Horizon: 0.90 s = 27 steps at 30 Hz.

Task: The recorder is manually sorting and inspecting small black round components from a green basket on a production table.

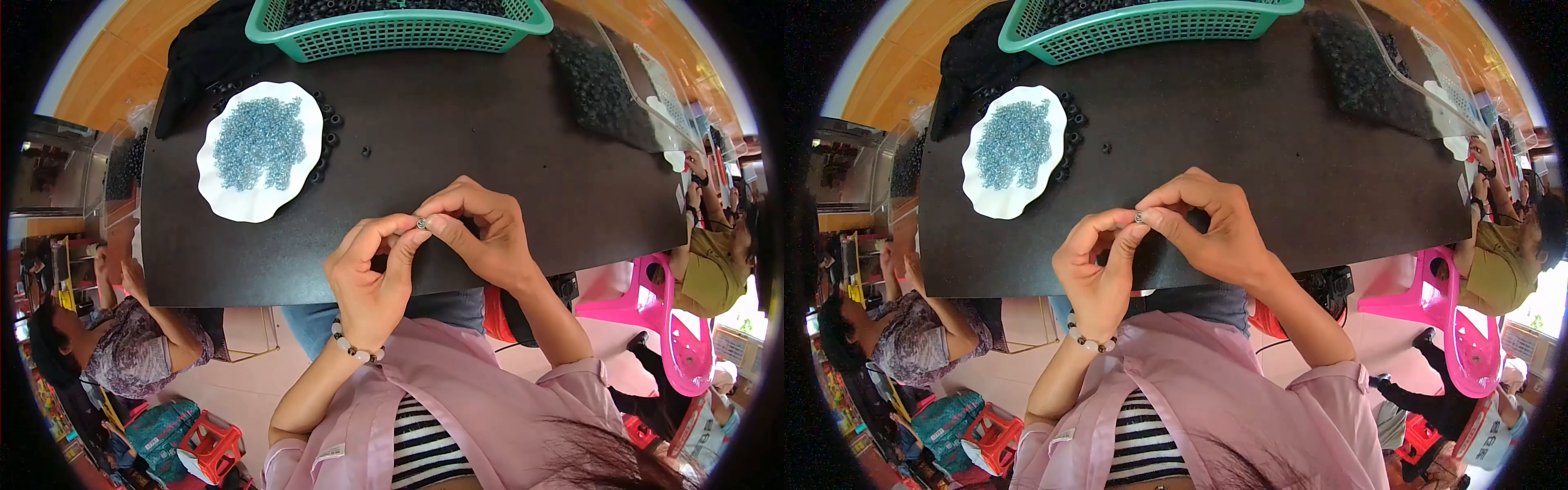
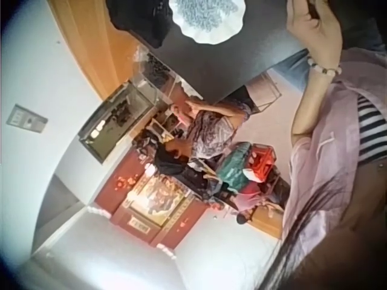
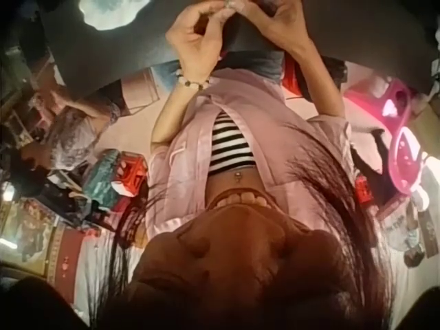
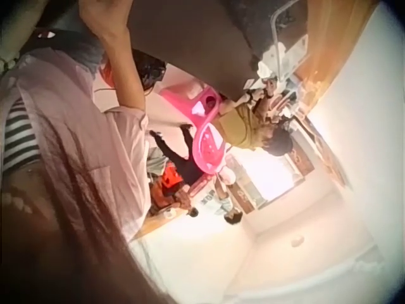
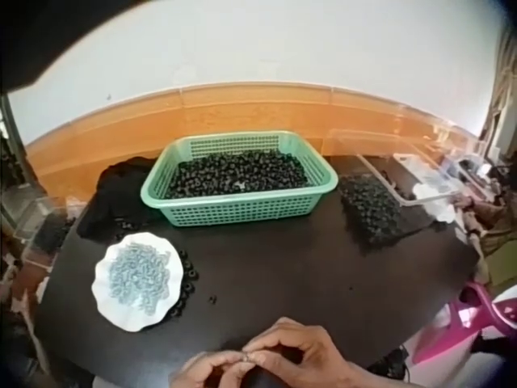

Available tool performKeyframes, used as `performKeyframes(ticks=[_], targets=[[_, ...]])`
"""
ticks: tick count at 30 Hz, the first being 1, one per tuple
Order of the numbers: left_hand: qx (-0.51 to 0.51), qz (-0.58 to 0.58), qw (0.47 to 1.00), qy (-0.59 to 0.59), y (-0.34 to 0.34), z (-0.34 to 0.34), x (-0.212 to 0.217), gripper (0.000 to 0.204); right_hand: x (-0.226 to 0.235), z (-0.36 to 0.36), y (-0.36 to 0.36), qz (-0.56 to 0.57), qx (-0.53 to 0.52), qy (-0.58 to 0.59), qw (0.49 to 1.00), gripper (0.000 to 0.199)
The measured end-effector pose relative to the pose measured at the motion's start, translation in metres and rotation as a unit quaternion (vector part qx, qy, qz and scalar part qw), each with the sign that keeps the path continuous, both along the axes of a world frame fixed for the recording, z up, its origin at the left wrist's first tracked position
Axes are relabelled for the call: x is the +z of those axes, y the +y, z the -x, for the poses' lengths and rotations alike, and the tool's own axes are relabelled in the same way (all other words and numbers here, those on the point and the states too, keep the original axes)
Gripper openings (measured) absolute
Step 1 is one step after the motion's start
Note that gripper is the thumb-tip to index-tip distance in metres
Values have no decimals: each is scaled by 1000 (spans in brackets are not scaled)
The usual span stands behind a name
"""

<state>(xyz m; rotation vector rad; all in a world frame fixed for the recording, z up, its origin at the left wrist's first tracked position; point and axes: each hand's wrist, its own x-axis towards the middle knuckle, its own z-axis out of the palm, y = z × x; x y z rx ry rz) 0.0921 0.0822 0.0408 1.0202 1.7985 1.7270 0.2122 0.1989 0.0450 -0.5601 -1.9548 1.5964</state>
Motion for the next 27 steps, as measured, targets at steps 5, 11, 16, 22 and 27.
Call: performKeyframes(ticks=[5,11,16,22,27], targets=[[25,-19,991,130,2,0,8,13,0,-1,-1,26,-10,3,1000,10],[27,-30,991,131,0,0,7,16,2,0,-4,12,-17,-3,1000,9],[35,-46,982,181,1,1,6,17,3,2,-5,-9,-17,-19,1000,9],[40,-52,970,233,0,4,3,17,5,2,-7,29,-20,-25,999,9],[36,-44,970,238,-2,5,2,16,4,3,-8,34,-22,-49,998,11]])
